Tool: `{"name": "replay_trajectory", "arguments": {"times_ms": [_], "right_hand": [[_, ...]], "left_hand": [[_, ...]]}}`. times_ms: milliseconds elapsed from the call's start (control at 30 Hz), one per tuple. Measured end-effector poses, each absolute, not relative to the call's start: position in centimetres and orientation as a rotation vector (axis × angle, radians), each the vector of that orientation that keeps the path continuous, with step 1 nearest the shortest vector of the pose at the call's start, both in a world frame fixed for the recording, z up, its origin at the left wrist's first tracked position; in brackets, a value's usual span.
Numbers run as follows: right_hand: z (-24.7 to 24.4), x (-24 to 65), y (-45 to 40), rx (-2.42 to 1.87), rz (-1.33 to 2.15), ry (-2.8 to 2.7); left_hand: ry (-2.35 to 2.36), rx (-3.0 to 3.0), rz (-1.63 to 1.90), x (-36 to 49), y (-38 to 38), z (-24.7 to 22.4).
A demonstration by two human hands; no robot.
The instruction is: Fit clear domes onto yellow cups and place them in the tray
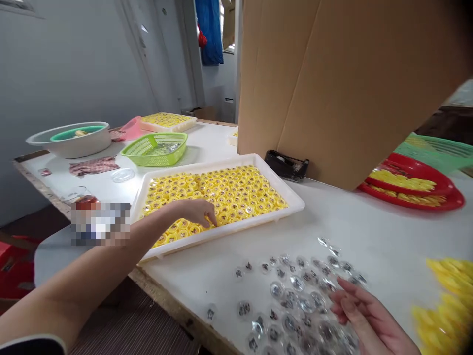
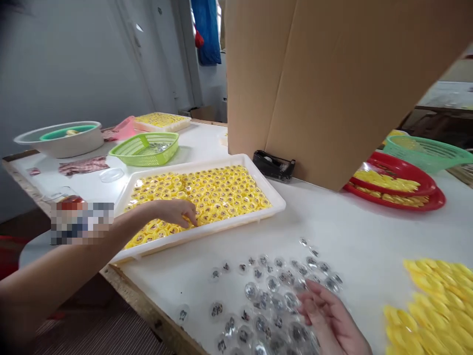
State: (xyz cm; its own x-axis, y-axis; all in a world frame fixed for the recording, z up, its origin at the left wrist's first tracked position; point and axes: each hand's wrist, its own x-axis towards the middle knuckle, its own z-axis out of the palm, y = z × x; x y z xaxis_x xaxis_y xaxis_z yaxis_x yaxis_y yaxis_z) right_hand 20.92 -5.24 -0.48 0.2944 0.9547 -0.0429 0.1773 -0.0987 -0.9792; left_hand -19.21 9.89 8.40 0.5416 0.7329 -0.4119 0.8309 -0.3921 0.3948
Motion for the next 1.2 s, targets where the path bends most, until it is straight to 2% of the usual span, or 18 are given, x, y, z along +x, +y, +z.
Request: {"name": "replay_trajectory", "arguments": {"times_ms": [100,233,367,433,500,600,767,1000,1200], "right_hand": [[1.4,22.5,-5.8,-1.593,0.829,-1.168],[2.6,26.8,-5.6,-1.781,0.441,-1.263],[3.6,31.5,-5.4,-2.142,0.027,-1.412],[4.1,33.2,-5.1,-2.258,-0.029,-1.422],[4.5,34.4,-4.5,-2.389,-0.047,-1.433],[4.4,35.3,-3.3,-2.559,0.007,-1.487],[3.6,35.1,-1.0,-2.681,0.172,-1.633],[3.9,33.7,0.8,-2.692,0.267,-1.670],[5.8,29.6,1.2,-2.446,0.415,-1.697]], "left_hand": [[1.238,2.275,-0.288,-19.7,9.4,8.3],[1.272,2.267,-0.212,-22.1,10.2,6.2],[1.527,2.300,0.429,-21.4,9.7,5.5],[1.553,2.299,0.797,-18.8,7.9,6.7],[1.492,2.291,0.969,-14.9,5.2,8.2],[1.385,2.210,0.952,-8.5,1.8,8.8],[1.206,1.995,0.686,-1.3,0.4,5.6],[1.211,1.830,0.600,0.7,0.6,3.3],[1.156,1.568,0.643,1.1,0.0,2.0]]}}
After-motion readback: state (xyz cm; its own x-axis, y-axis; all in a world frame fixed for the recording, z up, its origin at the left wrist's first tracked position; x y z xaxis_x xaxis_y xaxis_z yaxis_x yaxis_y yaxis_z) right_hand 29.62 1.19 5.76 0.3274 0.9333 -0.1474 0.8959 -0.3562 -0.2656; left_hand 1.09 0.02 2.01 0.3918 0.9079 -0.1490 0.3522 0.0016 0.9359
